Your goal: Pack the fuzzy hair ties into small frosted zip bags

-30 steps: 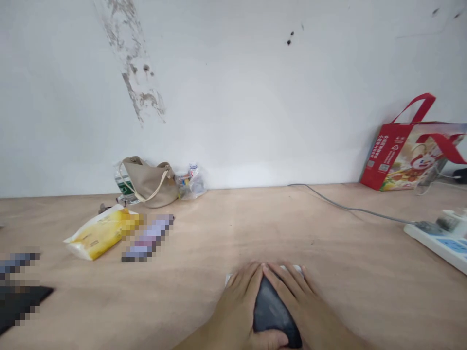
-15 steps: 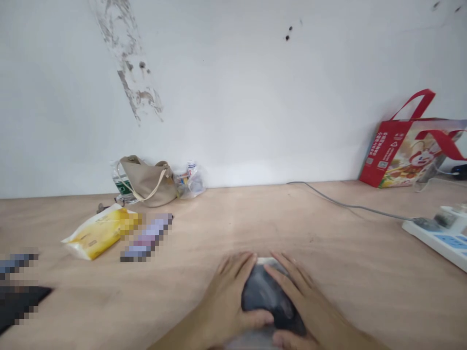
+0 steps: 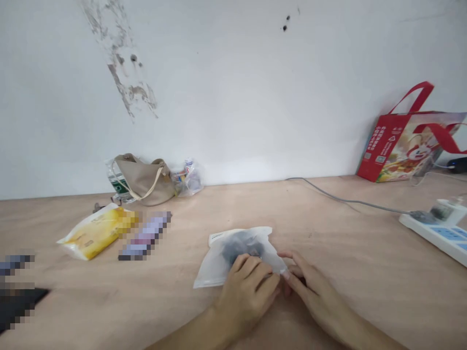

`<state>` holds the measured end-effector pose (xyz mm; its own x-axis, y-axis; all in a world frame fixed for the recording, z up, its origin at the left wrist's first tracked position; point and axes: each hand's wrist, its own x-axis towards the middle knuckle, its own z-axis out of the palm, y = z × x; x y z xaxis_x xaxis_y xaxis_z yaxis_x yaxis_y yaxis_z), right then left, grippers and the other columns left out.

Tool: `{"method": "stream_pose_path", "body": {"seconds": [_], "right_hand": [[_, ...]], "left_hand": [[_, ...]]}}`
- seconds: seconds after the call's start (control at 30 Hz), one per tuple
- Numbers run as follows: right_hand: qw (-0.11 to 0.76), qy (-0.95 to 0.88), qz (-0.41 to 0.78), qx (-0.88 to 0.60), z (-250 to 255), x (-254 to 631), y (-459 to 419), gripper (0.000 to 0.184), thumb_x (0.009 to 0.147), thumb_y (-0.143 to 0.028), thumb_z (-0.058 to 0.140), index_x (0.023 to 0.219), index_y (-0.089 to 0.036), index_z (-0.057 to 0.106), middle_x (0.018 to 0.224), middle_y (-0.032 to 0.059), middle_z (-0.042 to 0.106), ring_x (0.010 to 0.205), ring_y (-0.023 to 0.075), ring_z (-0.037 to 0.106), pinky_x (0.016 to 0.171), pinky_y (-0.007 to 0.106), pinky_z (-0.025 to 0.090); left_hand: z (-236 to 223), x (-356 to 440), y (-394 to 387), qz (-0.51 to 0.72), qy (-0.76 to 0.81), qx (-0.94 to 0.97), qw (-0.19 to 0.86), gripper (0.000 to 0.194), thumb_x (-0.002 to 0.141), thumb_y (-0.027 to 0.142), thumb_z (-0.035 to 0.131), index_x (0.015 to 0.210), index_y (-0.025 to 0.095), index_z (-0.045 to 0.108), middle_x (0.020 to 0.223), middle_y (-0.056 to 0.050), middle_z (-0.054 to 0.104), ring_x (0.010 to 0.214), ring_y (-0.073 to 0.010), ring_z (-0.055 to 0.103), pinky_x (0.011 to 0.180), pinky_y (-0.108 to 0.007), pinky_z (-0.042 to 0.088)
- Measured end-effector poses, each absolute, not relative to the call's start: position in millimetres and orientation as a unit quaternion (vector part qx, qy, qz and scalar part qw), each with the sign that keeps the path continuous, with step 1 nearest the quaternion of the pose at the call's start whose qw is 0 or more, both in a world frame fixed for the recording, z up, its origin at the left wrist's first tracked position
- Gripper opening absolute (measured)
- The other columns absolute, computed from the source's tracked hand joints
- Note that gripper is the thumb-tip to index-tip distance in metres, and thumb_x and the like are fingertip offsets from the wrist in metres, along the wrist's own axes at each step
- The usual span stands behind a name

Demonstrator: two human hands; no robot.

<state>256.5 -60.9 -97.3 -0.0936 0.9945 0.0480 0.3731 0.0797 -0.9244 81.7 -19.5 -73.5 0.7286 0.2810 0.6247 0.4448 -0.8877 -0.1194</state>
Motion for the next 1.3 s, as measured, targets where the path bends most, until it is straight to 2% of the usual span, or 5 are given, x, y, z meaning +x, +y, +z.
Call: {"method": "stream_pose_path", "body": {"seconds": [0.4, 0.63, 0.97, 1.13, 1.3], "right_hand": [[0.48, -0.531, 0.432, -0.549, -101, 263, -49, 0.032, 0.081, -0.038, 0.049, 0.107, -0.022, 0.039, 0.056, -0.0091, 0.043, 0.056, 0.0154, 0.048, 0.058, 0.027, 0.039], [0.566, -0.455, 0.391, -0.566, -86, 255, -51, 0.035, 0.069, -0.029, 0.055, 0.098, -0.022, 0.036, 0.048, -0.0108, 0.05, 0.048, 0.015, 0.052, 0.05, 0.025, 0.037], [0.576, -0.432, 0.37, -0.586, -82, 283, -37, 0.037, 0.061, -0.028, 0.057, 0.093, -0.023, 0.038, 0.042, -0.013, 0.05, 0.043, 0.0132, 0.049, 0.048, 0.023, 0.035], [0.573, -0.441, 0.376, -0.58, -83, 287, -36, 0.036, 0.064, -0.029, 0.058, 0.093, -0.023, 0.037, 0.044, -0.0118, 0.051, 0.045, 0.014, 0.05, 0.049, 0.024, 0.036], [0.548, -0.472, 0.4, -0.563, -86, 283, -38, 0.033, 0.063, -0.027, 0.056, 0.092, -0.023, 0.041, 0.044, -0.0126, 0.048, 0.046, 0.015, 0.053, 0.051, 0.025, 0.038]], "left_hand": [[-73, 104, -13, -0.305, -0.151, -0.922, 0.184, 0.028, 0.092, 0.011, 0.033, 0.083, 0.012, 0.06, 0.072, -0.003, 0.06, 0.067, -0.0161, 0.048, 0.064, -0.033, 0.033], [-67, 89, -10, -0.33, -0.2, -0.902, 0.192, 0.026, 0.091, 0.011, 0.038, 0.079, 0.016, 0.06, 0.072, -0.003, 0.062, 0.073, -0.0171, 0.053, 0.067, -0.032, 0.034], [-49, -3, 3, -0.336, -0.31, -0.87, 0.185, 0.012, 0.084, 0.011, 0.048, 0.086, 0.02, 0.057, 0.08, -0.002, 0.064, 0.08, -0.019, 0.056, 0.073, -0.032, 0.039], [-48, 5, -1, -0.308, -0.342, -0.883, 0.09, 0.009, 0.081, 0.027, 0.056, 0.089, 0.022, 0.058, 0.092, -0.005, 0.062, 0.088, -0.0212, 0.055, 0.075, -0.034, 0.043], [-45, 35, 1, -0.31, -0.374, -0.874, 0.02, 0.009, 0.082, 0.022, 0.053, 0.075, 0.021, 0.058, 0.08, -0.003, 0.06, 0.078, -0.0186, 0.056, 0.069, -0.032, 0.046]]}}
